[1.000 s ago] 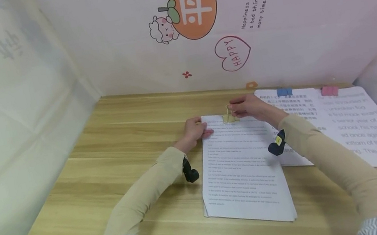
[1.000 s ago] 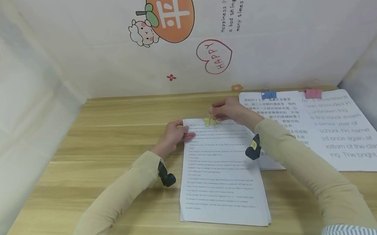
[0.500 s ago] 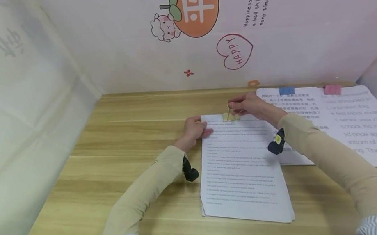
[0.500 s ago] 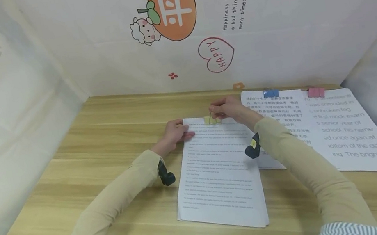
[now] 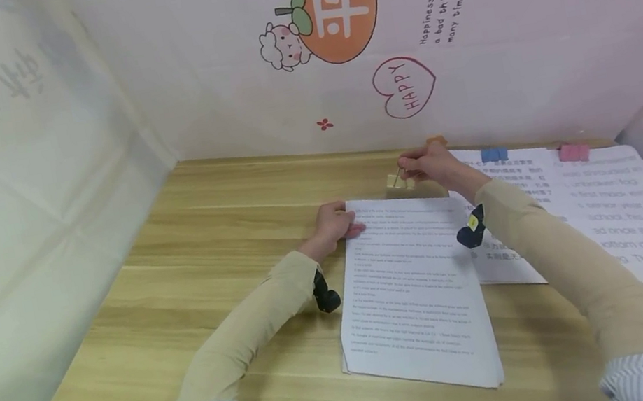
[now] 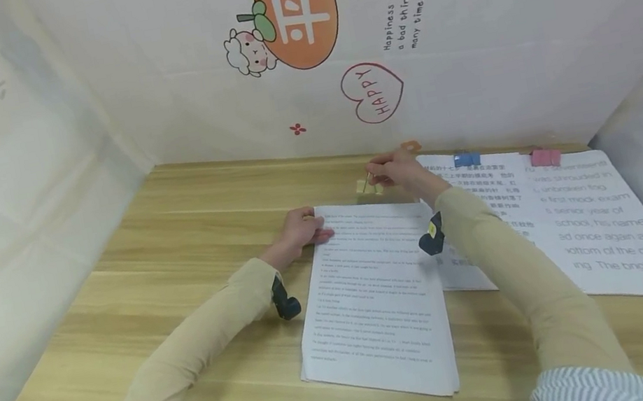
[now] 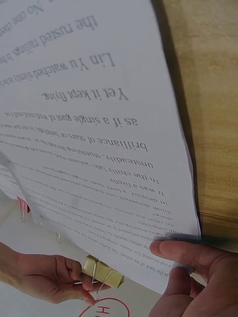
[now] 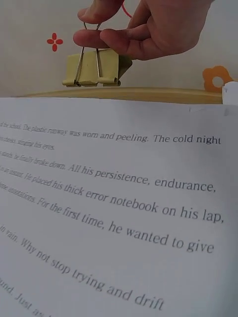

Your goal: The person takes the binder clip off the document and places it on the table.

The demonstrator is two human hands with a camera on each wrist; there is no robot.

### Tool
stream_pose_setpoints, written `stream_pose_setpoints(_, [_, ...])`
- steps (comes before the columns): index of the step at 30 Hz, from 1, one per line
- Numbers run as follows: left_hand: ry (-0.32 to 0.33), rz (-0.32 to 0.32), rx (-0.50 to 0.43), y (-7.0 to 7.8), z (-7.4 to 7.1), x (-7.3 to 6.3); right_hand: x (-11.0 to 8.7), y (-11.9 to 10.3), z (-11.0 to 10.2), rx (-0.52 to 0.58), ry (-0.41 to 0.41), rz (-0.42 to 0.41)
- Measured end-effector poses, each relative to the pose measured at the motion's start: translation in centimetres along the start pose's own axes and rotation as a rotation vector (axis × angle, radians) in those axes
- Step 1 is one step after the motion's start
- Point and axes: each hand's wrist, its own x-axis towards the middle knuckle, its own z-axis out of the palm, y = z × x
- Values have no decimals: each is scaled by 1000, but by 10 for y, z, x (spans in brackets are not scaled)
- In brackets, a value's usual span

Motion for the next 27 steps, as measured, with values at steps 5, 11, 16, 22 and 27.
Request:
stream_pose_setpoints(5, [-22, -21, -13, -4, 1, 1, 9, 11, 0, -4, -22, 30])
stream_pose_setpoints(11, [-21, -13, -15, -6, 0, 2, 15, 17, 7, -17, -56, 31])
stream_pose_setpoints(16, [-13, -8, -18, -5, -1, 3, 20, 17, 10, -9, -51, 34])
stream_pose_setpoints(22, [18, -25, -11, -6, 0, 7, 24, 17, 11, -20, -35, 34])
stream_pose_setpoints(27, [29, -17, -5, -7, -2, 9, 30, 16, 15, -32, -2, 11])
